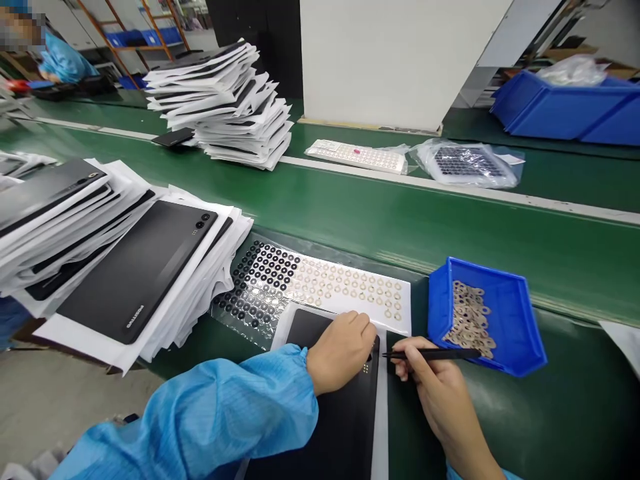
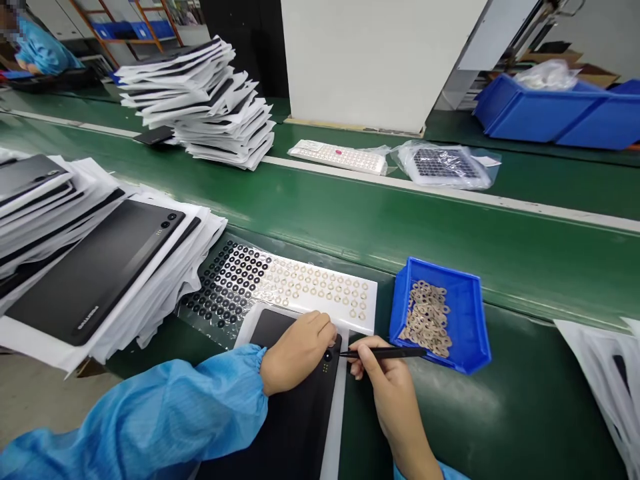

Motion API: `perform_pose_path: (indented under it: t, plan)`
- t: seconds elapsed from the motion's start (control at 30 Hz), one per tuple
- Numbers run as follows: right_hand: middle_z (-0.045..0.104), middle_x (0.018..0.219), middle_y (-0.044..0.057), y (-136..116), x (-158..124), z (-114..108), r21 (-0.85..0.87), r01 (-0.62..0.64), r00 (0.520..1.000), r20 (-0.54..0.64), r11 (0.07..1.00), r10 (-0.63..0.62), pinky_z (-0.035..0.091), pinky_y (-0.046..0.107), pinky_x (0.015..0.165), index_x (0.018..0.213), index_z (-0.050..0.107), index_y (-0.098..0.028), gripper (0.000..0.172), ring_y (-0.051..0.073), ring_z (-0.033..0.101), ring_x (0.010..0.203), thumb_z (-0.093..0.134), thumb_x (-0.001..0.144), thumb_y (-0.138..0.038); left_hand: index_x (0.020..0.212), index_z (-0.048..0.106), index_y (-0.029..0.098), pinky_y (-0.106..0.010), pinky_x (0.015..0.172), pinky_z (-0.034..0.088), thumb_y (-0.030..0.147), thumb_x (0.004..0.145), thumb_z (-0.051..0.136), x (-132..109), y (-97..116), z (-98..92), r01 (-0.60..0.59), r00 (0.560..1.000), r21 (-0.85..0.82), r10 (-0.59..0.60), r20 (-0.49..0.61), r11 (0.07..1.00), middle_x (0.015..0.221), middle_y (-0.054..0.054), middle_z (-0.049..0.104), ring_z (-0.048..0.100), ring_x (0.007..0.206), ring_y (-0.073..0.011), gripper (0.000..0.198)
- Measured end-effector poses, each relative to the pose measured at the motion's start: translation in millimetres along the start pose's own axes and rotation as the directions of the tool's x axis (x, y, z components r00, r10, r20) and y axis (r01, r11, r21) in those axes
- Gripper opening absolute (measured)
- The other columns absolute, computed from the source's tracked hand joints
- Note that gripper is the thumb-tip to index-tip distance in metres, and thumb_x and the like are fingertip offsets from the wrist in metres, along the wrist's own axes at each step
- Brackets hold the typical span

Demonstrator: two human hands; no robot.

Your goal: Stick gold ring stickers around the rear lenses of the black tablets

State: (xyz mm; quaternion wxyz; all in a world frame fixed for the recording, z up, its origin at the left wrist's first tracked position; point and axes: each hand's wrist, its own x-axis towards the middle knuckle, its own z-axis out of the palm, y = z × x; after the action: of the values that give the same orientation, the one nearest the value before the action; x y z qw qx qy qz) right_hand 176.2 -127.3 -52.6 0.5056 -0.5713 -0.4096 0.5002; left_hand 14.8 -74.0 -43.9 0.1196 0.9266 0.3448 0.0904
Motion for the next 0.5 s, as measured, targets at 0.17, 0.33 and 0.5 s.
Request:
perform_pose_path:
  t: [0.17,0.33,0.5]
  plan:
    - [0.056,0.056,0.001,-9,0,-4,0.038,0.022,0.999,-0.051,0.999,-0.020,0.042,0.023,0.045,0.071,0.068,-0.017,0.036,0.012,0.052,0.049,0.069,0.075,-0.053,0.081,0.049,0.016,-0.027,0.074,0.045,0.009,0.092,0.047,-14,-13,-3.3,-0.029,0.997,-0.286,0.009,-0.073,0.958,0.083,-0.003,0.054,0.050,0.078,-0.0162,0.014]
    - [0.060,0.064,0.003,-24,-5,-15,0.102,0.168,0.976,-0.159,0.981,-0.150,0.043,0.023,0.041,0.069,0.067,-0.018,0.029,0.012,0.052,0.047,0.071,0.075,-0.047,0.080,0.048,0.018,-0.023,0.072,0.045,0.011,0.093,0.048,4,-10,-31.2,0.034,0.994,-0.422,-0.076,-0.082,0.906,0.084,-0.001,0.056,0.053,0.077,-0.0135,0.014]
    - [0.059,0.076,0.004,-29,-15,-30,0.061,0.342,0.892,-0.336,0.938,-0.304,0.043,0.025,0.043,0.072,0.065,-0.021,0.020,0.013,0.051,0.054,0.065,0.082,-0.038,0.099,0.057,0.015,-0.028,0.087,0.043,0.018,0.098,0.042,81,29,-56.4,-0.262,0.960,-0.187,0.235,-0.152,0.947,0.096,-0.004,0.059,0.055,0.093,-0.0161,0.015]
